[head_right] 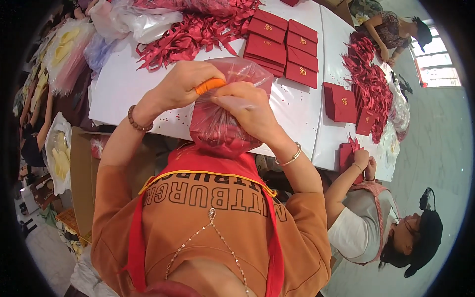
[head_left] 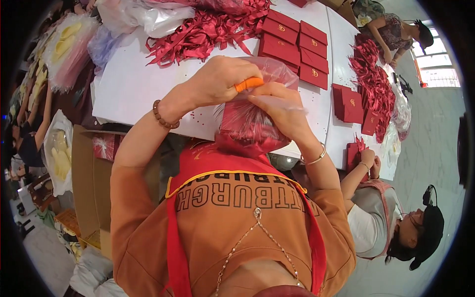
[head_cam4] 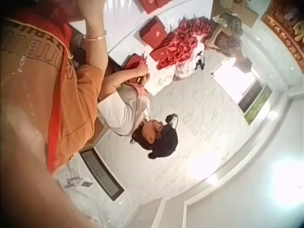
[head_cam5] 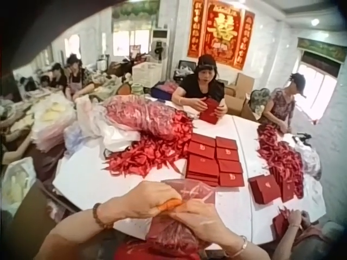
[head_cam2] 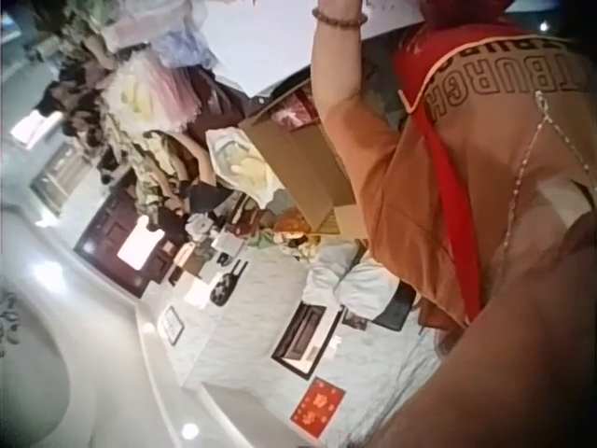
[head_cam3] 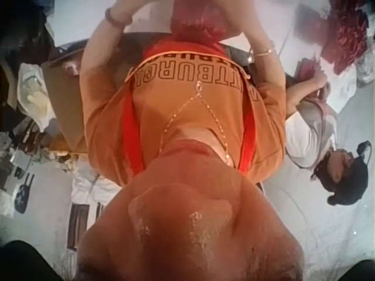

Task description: Sorting and packing small red paper items into plastic bags.

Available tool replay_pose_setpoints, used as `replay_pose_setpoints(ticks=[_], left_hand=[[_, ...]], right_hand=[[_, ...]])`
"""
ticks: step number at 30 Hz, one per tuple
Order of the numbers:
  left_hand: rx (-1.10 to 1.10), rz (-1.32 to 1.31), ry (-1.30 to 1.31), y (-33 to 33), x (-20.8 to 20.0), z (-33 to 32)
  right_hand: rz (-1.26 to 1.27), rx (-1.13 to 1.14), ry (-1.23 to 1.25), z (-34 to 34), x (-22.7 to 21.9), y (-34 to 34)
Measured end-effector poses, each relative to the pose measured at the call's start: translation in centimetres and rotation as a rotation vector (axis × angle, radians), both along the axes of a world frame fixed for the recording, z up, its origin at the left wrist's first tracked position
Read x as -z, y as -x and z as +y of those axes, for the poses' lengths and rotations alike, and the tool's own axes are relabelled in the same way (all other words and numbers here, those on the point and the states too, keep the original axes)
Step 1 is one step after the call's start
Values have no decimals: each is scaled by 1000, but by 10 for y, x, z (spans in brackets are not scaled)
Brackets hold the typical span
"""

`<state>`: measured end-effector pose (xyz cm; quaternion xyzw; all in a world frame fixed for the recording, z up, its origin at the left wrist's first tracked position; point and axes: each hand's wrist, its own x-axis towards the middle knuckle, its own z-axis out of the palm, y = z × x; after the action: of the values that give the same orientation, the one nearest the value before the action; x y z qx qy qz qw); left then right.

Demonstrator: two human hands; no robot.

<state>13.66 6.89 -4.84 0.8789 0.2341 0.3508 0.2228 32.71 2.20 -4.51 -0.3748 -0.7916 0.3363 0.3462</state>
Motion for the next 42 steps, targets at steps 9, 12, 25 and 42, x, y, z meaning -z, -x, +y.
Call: replay_pose_setpoints(ticks=[9, 12, 25, 42], left_hand=[[-269, -260, 371, -3, 5, -61], [-322, -236, 144, -7, 11, -76], [-180, 59, 5, 3, 21, -30], [67, -66, 503, 11, -4, 5]], right_hand=[[421, 57, 562, -3, -8, 3], [422, 20, 603, -4, -10, 2], [2, -80, 95, 2, -9, 2], [-371, 259, -831, 4, 0, 6]])
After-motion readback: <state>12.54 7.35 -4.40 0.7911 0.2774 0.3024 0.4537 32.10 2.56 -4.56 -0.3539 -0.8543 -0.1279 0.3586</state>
